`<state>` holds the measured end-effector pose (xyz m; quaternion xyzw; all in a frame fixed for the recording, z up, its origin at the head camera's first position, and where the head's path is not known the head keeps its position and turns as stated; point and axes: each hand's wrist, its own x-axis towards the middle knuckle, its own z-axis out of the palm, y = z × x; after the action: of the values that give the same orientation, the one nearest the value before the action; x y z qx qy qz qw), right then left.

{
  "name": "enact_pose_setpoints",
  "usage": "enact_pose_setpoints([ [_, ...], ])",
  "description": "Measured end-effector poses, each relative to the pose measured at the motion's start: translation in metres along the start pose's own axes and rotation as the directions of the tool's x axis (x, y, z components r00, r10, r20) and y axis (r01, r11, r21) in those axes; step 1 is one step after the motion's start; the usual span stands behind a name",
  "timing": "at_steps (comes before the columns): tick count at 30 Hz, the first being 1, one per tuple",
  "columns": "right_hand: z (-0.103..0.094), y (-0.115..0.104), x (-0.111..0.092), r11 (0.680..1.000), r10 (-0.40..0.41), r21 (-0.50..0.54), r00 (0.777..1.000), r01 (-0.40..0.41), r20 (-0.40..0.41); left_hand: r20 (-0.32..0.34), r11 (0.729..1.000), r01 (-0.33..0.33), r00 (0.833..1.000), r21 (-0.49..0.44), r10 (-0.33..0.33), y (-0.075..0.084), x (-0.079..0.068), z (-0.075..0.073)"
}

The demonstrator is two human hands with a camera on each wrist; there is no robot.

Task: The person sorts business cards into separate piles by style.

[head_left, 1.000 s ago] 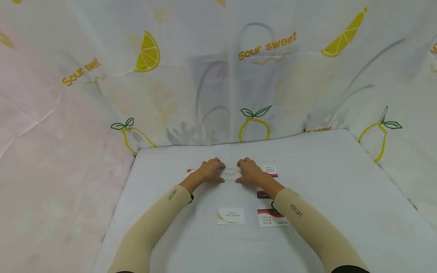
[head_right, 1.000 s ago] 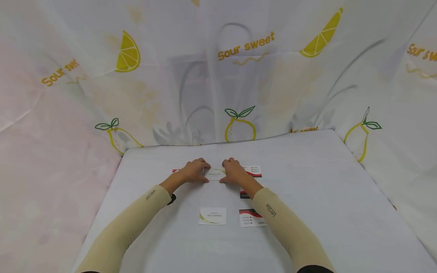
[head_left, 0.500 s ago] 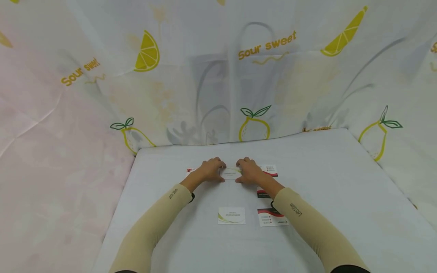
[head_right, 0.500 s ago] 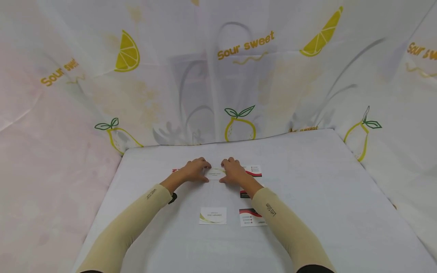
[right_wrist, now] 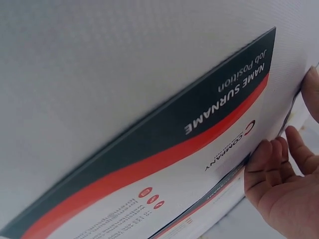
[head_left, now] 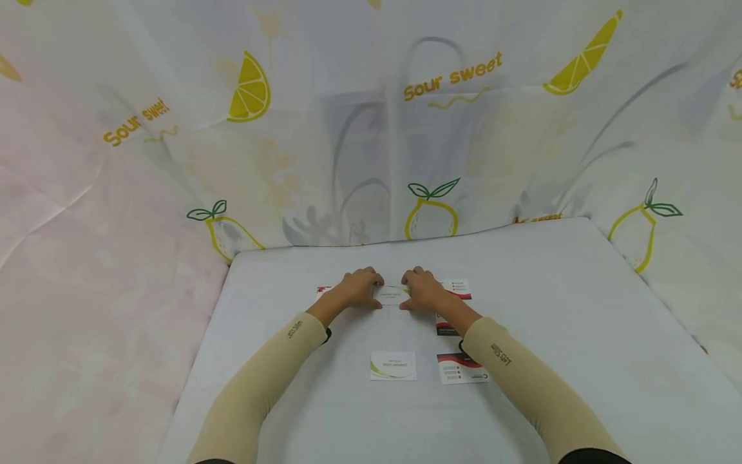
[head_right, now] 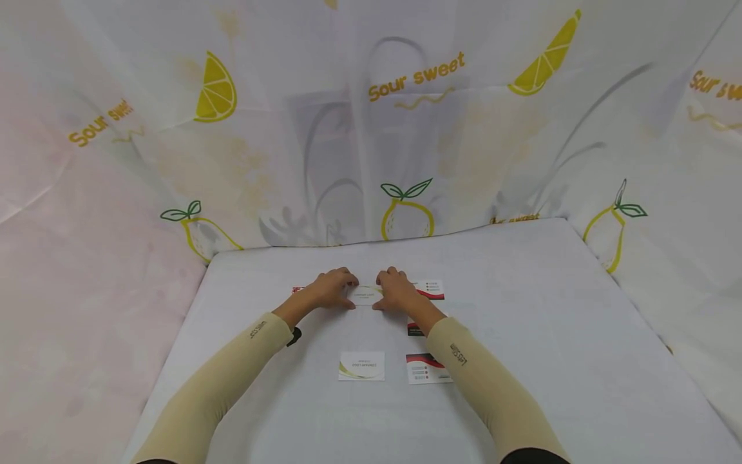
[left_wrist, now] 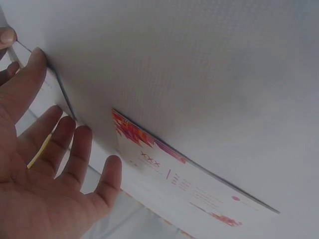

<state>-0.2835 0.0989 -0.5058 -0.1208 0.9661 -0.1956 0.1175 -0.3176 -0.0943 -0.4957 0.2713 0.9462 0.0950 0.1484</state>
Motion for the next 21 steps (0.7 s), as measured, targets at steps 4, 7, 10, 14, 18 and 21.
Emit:
enact_pose_setpoints([
  [4, 0.0001, -0.0003, 0.0013, 1.000, 0.022, 0.016, 1.000, -0.022, 0.007, 0.000, 1.000, -0.004, 1.000, -0.003, 0.004, -0.0002, -0.0003, -0.0001],
  [7, 0.0011, 0.0003, 0.0022, 0.999, 0.031, 0.029, 0.999, -0.031, 0.010, 0.001, 1.000, -0.006, 1.000, -0.002, 0.006, -0.0010, 0.0004, 0.0009],
  [10, 0.0022, 0.0013, 0.0029, 0.999, 0.034, 0.041, 0.999, -0.035, 0.015, -0.002, 1.000, -0.001, 1.000, -0.003, 0.001, -0.0017, 0.0015, 0.0019],
  [14, 0.0030, 0.0017, 0.0038, 0.998, 0.037, 0.053, 0.999, -0.038, 0.019, -0.003, 1.000, 0.010, 1.000, -0.005, -0.010, -0.0013, 0.0017, 0.0019],
  [18, 0.0044, 0.0023, 0.0051, 0.998, 0.037, 0.055, 0.999, -0.037, 0.013, -0.004, 1.000, 0.010, 1.000, -0.002, -0.010, -0.0008, 0.0018, 0.0021],
  [21, 0.0057, 0.0034, 0.0059, 0.998, 0.027, 0.057, 1.000, -0.028, 0.005, -0.002, 1.000, 0.010, 1.000, 0.005, -0.010, -0.0011, 0.0024, 0.0027],
])
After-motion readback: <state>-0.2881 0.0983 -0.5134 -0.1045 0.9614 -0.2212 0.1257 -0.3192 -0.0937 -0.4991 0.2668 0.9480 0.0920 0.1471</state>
